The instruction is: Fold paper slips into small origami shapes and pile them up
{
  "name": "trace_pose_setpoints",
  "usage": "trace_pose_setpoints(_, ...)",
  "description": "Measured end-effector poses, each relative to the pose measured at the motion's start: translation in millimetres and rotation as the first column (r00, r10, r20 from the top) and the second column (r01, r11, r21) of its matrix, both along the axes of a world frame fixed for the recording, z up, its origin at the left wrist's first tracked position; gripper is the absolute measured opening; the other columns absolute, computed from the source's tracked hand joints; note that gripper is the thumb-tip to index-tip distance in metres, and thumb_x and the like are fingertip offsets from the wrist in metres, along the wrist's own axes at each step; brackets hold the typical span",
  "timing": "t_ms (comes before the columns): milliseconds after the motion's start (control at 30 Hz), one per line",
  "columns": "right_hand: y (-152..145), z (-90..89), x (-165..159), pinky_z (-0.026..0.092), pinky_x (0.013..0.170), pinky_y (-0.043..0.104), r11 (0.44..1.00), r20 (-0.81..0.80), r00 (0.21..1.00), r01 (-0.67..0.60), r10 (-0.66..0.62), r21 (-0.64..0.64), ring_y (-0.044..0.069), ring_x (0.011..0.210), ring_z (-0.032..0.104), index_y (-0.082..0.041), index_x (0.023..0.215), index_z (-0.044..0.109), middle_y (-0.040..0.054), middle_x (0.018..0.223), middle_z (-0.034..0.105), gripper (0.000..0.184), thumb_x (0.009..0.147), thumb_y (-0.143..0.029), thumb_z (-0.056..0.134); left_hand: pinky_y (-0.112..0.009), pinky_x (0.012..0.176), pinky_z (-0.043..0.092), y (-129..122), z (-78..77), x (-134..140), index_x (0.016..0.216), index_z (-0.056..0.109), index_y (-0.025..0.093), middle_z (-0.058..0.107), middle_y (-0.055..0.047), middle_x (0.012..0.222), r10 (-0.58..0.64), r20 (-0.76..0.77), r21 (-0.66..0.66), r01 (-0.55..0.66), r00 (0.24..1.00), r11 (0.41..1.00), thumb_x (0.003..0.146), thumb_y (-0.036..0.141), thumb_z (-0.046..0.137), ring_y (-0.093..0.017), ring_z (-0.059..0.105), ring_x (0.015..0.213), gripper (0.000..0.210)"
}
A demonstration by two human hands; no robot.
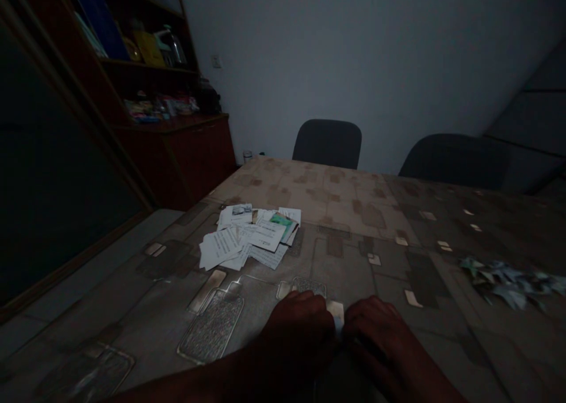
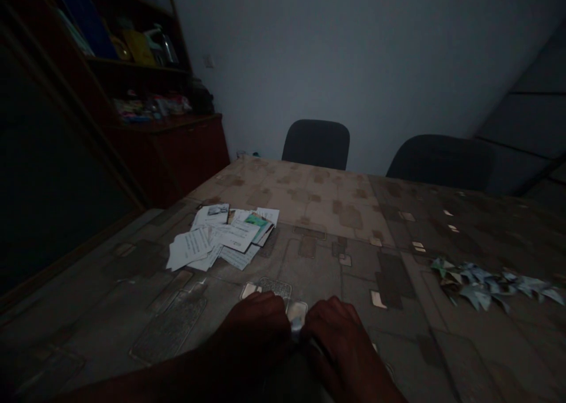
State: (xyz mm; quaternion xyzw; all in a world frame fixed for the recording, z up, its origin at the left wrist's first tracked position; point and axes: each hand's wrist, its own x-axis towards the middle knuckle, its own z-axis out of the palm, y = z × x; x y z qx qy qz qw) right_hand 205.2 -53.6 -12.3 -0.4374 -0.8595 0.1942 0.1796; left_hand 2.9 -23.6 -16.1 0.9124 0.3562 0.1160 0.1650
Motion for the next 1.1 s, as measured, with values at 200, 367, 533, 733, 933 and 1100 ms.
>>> trace_pose_setpoints(200, -2.0, -2.6, 0.1, 0.041, 0.072, 0.036, 1.000, 0.008, 1.000, 0.020, -0.020, -0.001, 0.022, 0.082, 0.056, -0.023, 0.086, 0.055, 0.0029, 0.088, 0.061, 0.011, 0.090, -0.012, 0.054, -0.033, 0.068, 0.037, -2.0, -8.9, 3.7, 0.073, 0.063, 0.016, 0.063, -0.005, 0.076, 0.078, 0.049, 0.006, -0.079, 0.996, 0.997, 0.079, 0.020, 0.062, -0.019, 0.054, 0.073, 0.007)
trace_pose_setpoints(367, -2.3, 1.1, -4.3, 0.040, 0.072, 0.038, 0.998, 0.014, 0.998, 0.062, -0.063, 0.008, 0.023, 0.083, 0.055, -0.022, 0.084, 0.054, 0.0029, 0.086, 0.060, 0.011, 0.091, -0.013, 0.054, -0.032, 0.068, 0.037, -2.7, -7.3, 4.9, 0.071, 0.062, 0.017, 0.063, -0.004, 0.074, 0.124, 0.092, -0.031, -0.121, 0.988, 0.992, 0.075, 0.016, 0.061, -0.019, 0.054, 0.072, 0.004)
trace_pose_setpoints(533, -2.6, -0.6, -6.0, 0.038, 0.071, 0.036, 0.995, 0.025, 0.995, 0.100, -0.101, 0.018, 0.022, 0.078, 0.054, -0.022, 0.080, 0.052, 0.0011, 0.082, 0.059, 0.014, 0.088, -0.012, 0.058, -0.034, 0.068, 0.038, -2.8, -7.0, 5.9, 0.070, 0.060, 0.017, 0.062, -0.004, 0.073, 0.140, 0.115, -0.049, -0.135, 0.983, 0.990, 0.073, 0.018, 0.060, -0.019, 0.053, 0.071, 0.003)
trace_pose_setpoints(733, -2.2, -0.9, -7.3, 0.038, 0.069, 0.035, 0.991, 0.048, 0.990, 0.132, -0.133, 0.019, 0.022, 0.076, 0.054, -0.022, 0.078, 0.051, 0.0008, 0.079, 0.058, 0.015, 0.090, -0.015, 0.057, -0.033, 0.068, 0.038, -2.0, -8.7, 7.5, 0.070, 0.060, 0.018, 0.060, -0.004, 0.070, 0.144, 0.130, -0.037, -0.141, 0.981, 0.989, 0.074, 0.018, 0.057, -0.019, 0.051, 0.069, 0.005)
trace_pose_setpoints(933, -3.0, -1.2, -8.2, 0.037, 0.070, 0.036, 0.991, 0.067, 0.991, 0.114, -0.119, 0.073, 0.022, 0.074, 0.054, -0.022, 0.079, 0.051, 0.0010, 0.078, 0.057, 0.014, 0.088, -0.013, 0.057, -0.035, 0.068, 0.040, -1.4, 2.5, 10.8, 0.072, 0.061, 0.017, 0.064, -0.007, 0.074, 0.152, -0.026, -0.060, -0.154, 0.988, 0.986, 0.074, 0.020, 0.059, -0.022, 0.055, 0.073, 0.004)
trace_pose_setpoints(1100, -4.8, -5.8, -8.8, 0.038, 0.070, 0.036, 0.987, 0.090, 0.983, 0.154, -0.159, 0.054, 0.023, 0.075, 0.054, -0.022, 0.079, 0.053, 0.0016, 0.080, 0.057, 0.013, 0.088, -0.013, 0.057, -0.035, 0.071, 0.041, 0.1, 6.8, 11.2, 0.073, 0.062, 0.017, 0.065, -0.007, 0.076, 0.150, -0.052, -0.084, -0.154, 0.987, 0.985, 0.075, 0.020, 0.061, -0.023, 0.057, 0.076, 0.004)
